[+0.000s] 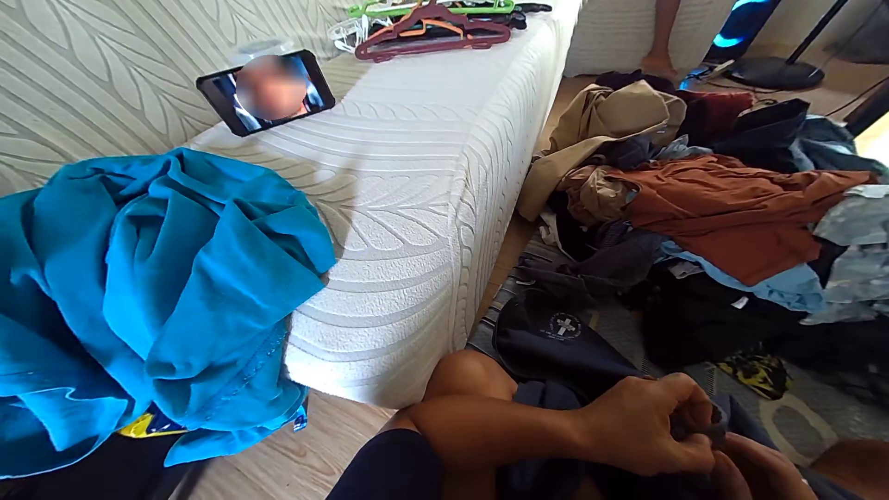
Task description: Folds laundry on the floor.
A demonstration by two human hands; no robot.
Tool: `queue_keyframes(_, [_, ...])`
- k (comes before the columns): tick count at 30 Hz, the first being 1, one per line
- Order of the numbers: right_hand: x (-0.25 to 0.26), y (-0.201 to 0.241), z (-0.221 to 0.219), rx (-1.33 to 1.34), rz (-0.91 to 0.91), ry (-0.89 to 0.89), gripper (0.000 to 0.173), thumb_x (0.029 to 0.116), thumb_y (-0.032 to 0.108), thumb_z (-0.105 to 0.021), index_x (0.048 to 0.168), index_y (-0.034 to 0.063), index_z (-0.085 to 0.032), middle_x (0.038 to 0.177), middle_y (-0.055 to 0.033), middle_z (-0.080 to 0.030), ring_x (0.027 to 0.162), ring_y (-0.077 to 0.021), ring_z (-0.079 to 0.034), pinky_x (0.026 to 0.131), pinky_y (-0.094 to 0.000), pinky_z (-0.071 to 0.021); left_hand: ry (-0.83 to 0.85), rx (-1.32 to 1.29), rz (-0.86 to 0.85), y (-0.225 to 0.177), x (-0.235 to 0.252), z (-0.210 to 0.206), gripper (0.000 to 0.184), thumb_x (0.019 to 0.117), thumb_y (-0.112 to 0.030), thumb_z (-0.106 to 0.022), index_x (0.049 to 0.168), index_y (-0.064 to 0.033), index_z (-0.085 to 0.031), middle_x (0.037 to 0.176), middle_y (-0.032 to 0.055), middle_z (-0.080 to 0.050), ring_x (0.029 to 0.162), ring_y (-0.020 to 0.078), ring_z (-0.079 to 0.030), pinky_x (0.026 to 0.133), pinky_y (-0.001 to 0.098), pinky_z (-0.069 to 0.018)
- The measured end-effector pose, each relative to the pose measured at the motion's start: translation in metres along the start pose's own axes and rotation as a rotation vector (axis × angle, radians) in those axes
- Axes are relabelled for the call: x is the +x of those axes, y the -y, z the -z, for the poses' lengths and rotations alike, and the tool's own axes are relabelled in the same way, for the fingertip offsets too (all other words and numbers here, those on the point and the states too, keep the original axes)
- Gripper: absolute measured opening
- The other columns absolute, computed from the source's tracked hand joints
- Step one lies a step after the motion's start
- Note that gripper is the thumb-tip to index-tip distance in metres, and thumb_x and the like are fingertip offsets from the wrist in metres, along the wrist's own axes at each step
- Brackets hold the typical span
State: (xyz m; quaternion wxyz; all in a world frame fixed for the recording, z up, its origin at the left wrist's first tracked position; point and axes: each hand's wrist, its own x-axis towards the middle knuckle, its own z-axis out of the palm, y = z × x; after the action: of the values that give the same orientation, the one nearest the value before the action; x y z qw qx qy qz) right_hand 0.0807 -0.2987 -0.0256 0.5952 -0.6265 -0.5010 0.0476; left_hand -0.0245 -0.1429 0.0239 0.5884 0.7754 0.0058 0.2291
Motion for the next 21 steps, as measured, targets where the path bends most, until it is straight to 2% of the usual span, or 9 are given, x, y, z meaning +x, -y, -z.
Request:
queue_keyframes(3, [-0.002, 0.002, -0.002, -0.251, 0.109, -0.038, 0.027, 0.1038, 0.014, -0.057, 0.104, -0.0125, -0.063, 0.098, -0.0195, -0.066, 0.099, -0.0069, -0.064, 0.092, -0.0153, -0.0500, 0.011, 0.014, -0.005, 0.000, 0.000, 0.001, 0.018, 0.0872, 0.004, -0.066, 0.102, 0.0129, -0.060, 0.082, 0.0169, -0.063, 0.074, 0.0190, -0.063, 0.068, 0.0312, -0.0519])
queue_keyframes(5, [-0.001, 0.005, -0.003, -0.372, 0.143, -0.067, 0.028, 0.1036, 0.013, -0.057, 0.101, -0.0133, -0.063, 0.095, -0.0244, -0.066, 0.097, -0.0127, -0.065, 0.090, -0.0159, -0.0500, 0.001, -0.011, 0.028, -0.001, 0.000, 0.001, 0.022, 0.0882, 0.004, -0.066, 0.106, 0.0129, -0.059, 0.085, 0.0178, -0.066, 0.076, 0.0186, -0.066, 0.070, 0.0309, -0.0548])
queue_keyframes(10, [0.000, 0.008, -0.003, -0.388, 0.150, -0.101, 0.028, 0.1038, 0.013, -0.057, 0.099, -0.0140, -0.063, 0.093, -0.0240, -0.065, 0.095, -0.0124, -0.065, 0.090, -0.0152, -0.0492, -0.005, -0.071, 0.174, -0.011, 0.000, 0.001, 0.035, 0.0888, 0.002, -0.070, 0.118, 0.0114, -0.052, 0.093, 0.0171, -0.071, 0.081, 0.0167, -0.071, 0.075, 0.0310, -0.0575])
queue_keyframes(18, [0.000, 0.006, -0.003, -0.326, 0.106, -0.052, 0.027, 0.1035, 0.011, -0.056, 0.097, -0.0136, -0.064, 0.093, -0.0227, -0.067, 0.096, -0.0120, -0.065, 0.091, -0.0176, -0.0504, 0.034, -0.121, 0.290, -0.012, 0.001, 0.004, 0.038, 0.0877, 0.004, -0.069, 0.119, 0.0128, -0.051, 0.100, 0.0207, -0.069, 0.088, 0.0198, -0.071, 0.082, 0.0334, -0.0578])
queue_keyframes(20, [-0.001, 0.005, -0.004, -0.211, 0.058, -0.044, 0.024, 0.1031, 0.009, -0.056, 0.098, -0.0132, -0.063, 0.095, -0.0178, -0.066, 0.096, -0.0055, -0.064, 0.090, -0.0155, -0.0506, 0.034, -0.142, 0.321, -0.012, 0.000, 0.004, 0.035, 0.0874, 0.004, -0.068, 0.117, 0.0119, -0.051, 0.100, 0.0206, -0.068, 0.089, 0.0199, -0.069, 0.082, 0.0333, -0.0567])
queue_keyframes(21, [-0.001, 0.003, -0.003, -0.117, 0.022, -0.046, 0.020, 0.1022, 0.008, -0.057, 0.099, -0.0108, -0.063, 0.097, -0.0115, -0.067, 0.096, -0.0009, -0.063, 0.090, -0.0148, -0.0516, 0.030, -0.152, 0.330, -0.012, 0.000, 0.003, 0.034, 0.0874, 0.004, -0.068, 0.116, 0.0115, -0.052, 0.100, 0.0202, -0.067, 0.088, 0.0194, -0.068, 0.080, 0.0329, -0.0562])
